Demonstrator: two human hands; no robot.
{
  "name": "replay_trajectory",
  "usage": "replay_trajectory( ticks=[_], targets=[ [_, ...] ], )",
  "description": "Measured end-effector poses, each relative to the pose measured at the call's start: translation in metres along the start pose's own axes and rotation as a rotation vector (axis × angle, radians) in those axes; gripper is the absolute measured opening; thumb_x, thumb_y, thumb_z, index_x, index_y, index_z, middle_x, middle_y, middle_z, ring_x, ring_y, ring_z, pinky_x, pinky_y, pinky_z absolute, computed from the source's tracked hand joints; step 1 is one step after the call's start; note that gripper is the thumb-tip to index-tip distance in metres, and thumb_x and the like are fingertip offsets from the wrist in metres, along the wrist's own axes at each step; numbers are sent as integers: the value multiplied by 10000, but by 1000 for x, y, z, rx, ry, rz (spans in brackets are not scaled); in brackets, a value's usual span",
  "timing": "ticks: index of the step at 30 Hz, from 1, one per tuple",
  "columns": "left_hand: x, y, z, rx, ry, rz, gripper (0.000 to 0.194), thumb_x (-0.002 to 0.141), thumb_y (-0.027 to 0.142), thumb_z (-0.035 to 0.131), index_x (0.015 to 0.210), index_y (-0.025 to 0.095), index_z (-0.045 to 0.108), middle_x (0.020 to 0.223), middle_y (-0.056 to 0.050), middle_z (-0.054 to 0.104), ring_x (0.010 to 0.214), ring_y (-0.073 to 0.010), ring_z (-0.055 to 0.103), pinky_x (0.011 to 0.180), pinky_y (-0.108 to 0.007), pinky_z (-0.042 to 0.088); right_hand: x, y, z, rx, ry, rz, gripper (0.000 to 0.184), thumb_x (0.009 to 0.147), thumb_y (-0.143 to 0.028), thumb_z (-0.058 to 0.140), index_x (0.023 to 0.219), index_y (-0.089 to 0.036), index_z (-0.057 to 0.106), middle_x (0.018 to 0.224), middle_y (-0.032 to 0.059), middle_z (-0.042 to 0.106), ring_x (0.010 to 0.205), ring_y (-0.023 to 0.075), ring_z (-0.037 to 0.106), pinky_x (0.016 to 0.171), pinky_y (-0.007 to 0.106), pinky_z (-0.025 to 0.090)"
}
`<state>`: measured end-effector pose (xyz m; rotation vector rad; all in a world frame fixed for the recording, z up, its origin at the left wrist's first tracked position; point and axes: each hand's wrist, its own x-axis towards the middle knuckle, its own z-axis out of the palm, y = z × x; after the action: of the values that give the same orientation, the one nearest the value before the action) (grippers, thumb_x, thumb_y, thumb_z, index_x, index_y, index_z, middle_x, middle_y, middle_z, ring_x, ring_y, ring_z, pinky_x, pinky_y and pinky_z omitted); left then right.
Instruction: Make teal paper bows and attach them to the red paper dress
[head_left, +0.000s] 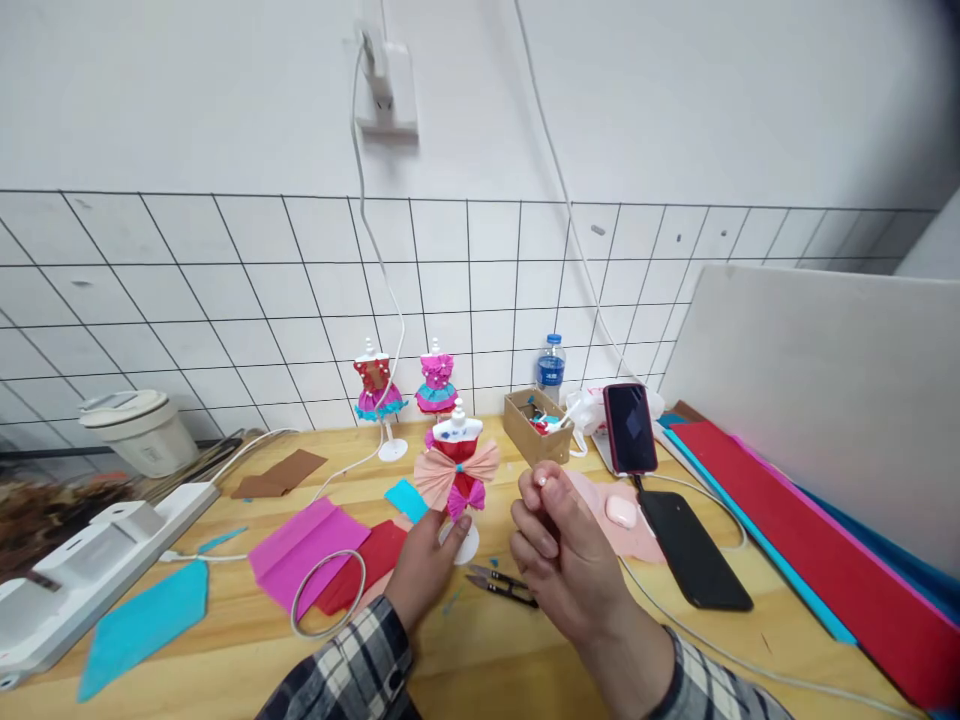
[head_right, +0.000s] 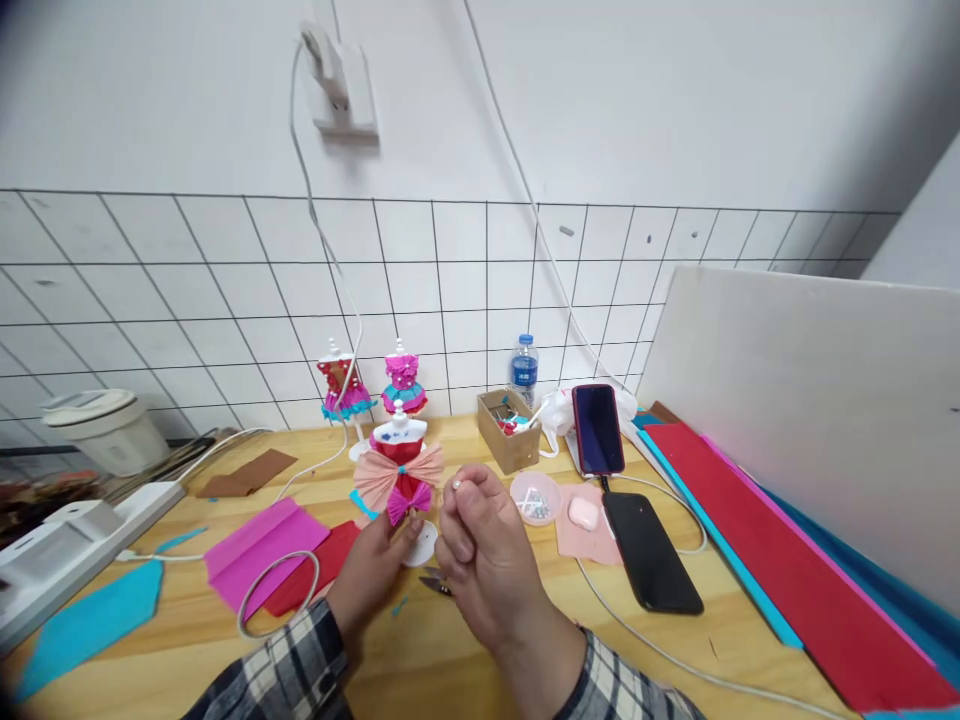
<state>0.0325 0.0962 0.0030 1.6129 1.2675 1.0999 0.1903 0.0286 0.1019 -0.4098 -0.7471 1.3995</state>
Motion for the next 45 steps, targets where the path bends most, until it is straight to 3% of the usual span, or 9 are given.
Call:
replay_trajectory(
  ticks=[3, 5, 7, 10, 14, 19, 27, 45],
  targets=[
    [2, 1, -1, 78, -54, -18, 297, 797, 446, 595, 837, 172, 704, 752, -66, 703, 715, -240, 611, 655, -298, 435, 17, 6, -8, -403, 50, -314, 135, 805, -332, 676, 820, -230, 589, 755, -30, 536, 450, 47, 376, 376, 176, 316],
    [-1, 0, -3, 110, -61, -6, 275, 824, 423, 564, 776, 188, 699, 706, -54, 681, 670, -225, 590, 613, -278, 406, 24, 8, -14, -739, 87, -606, 49, 797, -255, 687, 810, -231, 646, 766, -3, 554, 556, 88, 472, 465, 216, 393],
    [-7, 1, -4, 114, -68, 22, 290, 860, 412, 524, 745, 191, 672, 698, -47, 658, 658, -206, 575, 605, -266, 396, 29, 6, -19, -988, 96, -849, 75, 779, -192, 699, 824, -250, 683, 746, 5, 559, 639, 124, 516, 547, 254, 433],
    [-18, 6, 0, 64, -127, 27, 322, 897, 418, 482, 714, 189, 614, 668, -27, 615, 606, -167, 543, 576, -244, 387, 32, 1, -20, -1178, 30, -984, 151, 784, -162, 689, 879, -279, 693, 714, 0, 598, 650, 145, 555, 584, 286, 457],
    [-31, 12, 7, -15, -183, 7, 345, 912, 444, 457, 721, 191, 592, 638, -13, 587, 575, -147, 523, 548, -228, 381, 36, -1, -18, -1286, -11, -932, 100, 807, -176, 669, 847, -264, 691, 704, 2, 651, 661, 150, 586, 624, 302, 467],
    [-39, 15, 8, 38, -195, 38, 382, 927, 453, 429, 701, 193, 593, 635, -22, 596, 593, -153, 535, 570, -233, 374, 41, 2, -18, -1230, 10, -805, 32, 812, -212, 676, 792, -237, 679, 713, 3, 669, 663, 146, 577, 657, 306, 469],
    [-44, 15, 6, 127, -149, 78, 372, 940, 426, 411, 708, 207, 600, 661, -28, 631, 619, -162, 556, 576, -242, 370, 41, 4, -17, -1183, -59, -705, 40, 808, -201, 680, 790, -235, 689, 735, 5, 683, 697, 153, 598, 667, 308, 478],
    [-49, 12, 5, 238, -134, 134, 360, 960, 394, 370, 762, 204, 604, 666, -8, 646, 638, -145, 586, 592, -234, 376, 42, 3, -17, -1147, -105, -721, 80, 777, -112, 663, 770, -191, 676, 658, -11, 626, 569, 96, 519, 521, 218, 437]
  ],
)
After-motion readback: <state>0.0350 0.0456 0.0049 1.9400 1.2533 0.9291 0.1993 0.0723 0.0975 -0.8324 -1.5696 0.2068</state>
